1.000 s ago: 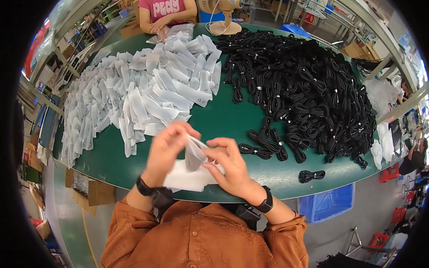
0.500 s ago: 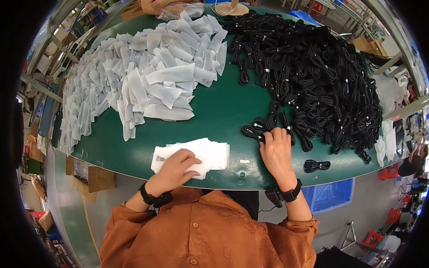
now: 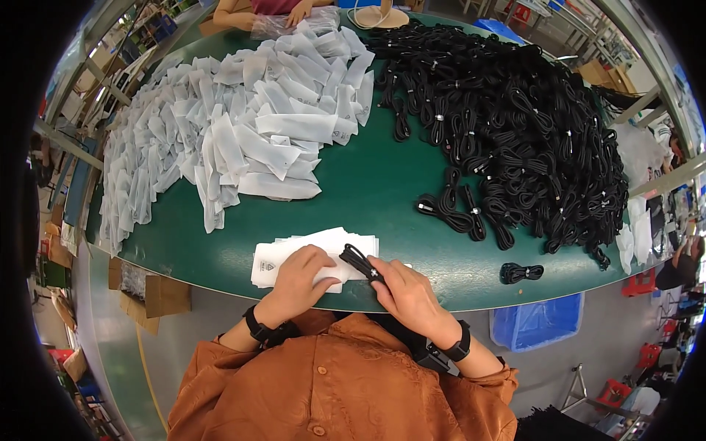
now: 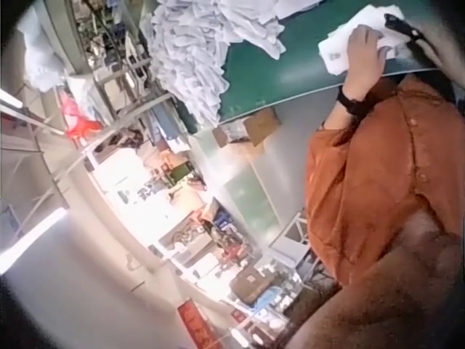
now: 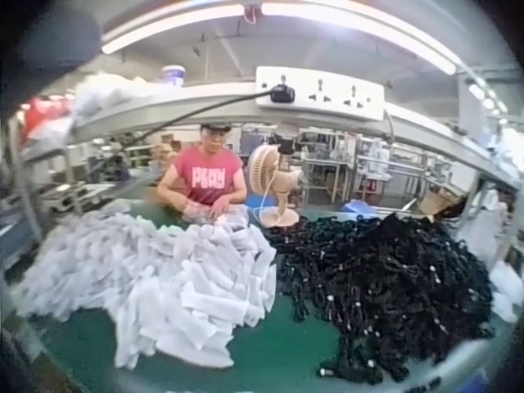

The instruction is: The person picks up a black cable and slides it into a white plastic sleeve before placing it onto a pile. This process is repeated for several cables and sleeves, occasionally moving the piles on the table.

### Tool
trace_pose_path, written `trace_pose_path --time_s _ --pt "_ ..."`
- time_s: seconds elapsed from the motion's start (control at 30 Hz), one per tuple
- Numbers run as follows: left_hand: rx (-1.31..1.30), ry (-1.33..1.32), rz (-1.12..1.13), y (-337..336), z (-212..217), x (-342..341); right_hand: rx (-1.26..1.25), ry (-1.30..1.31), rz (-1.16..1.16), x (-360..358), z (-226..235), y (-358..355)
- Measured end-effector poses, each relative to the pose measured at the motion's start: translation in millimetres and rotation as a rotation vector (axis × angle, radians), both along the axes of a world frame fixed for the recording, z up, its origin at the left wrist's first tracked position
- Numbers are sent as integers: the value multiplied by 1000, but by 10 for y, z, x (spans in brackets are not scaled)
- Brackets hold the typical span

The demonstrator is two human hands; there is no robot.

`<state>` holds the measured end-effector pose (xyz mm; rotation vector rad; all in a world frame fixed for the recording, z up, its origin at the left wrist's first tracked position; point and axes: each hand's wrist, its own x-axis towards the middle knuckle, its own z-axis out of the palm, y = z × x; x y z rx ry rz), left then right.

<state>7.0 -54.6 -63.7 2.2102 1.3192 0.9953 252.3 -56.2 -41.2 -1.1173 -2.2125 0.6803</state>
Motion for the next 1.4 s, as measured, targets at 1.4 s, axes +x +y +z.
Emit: trace_pose_path --time_s 1.4 --pt "-331 -762 -214 911 714 -49 361 313 101 -474 347 878"
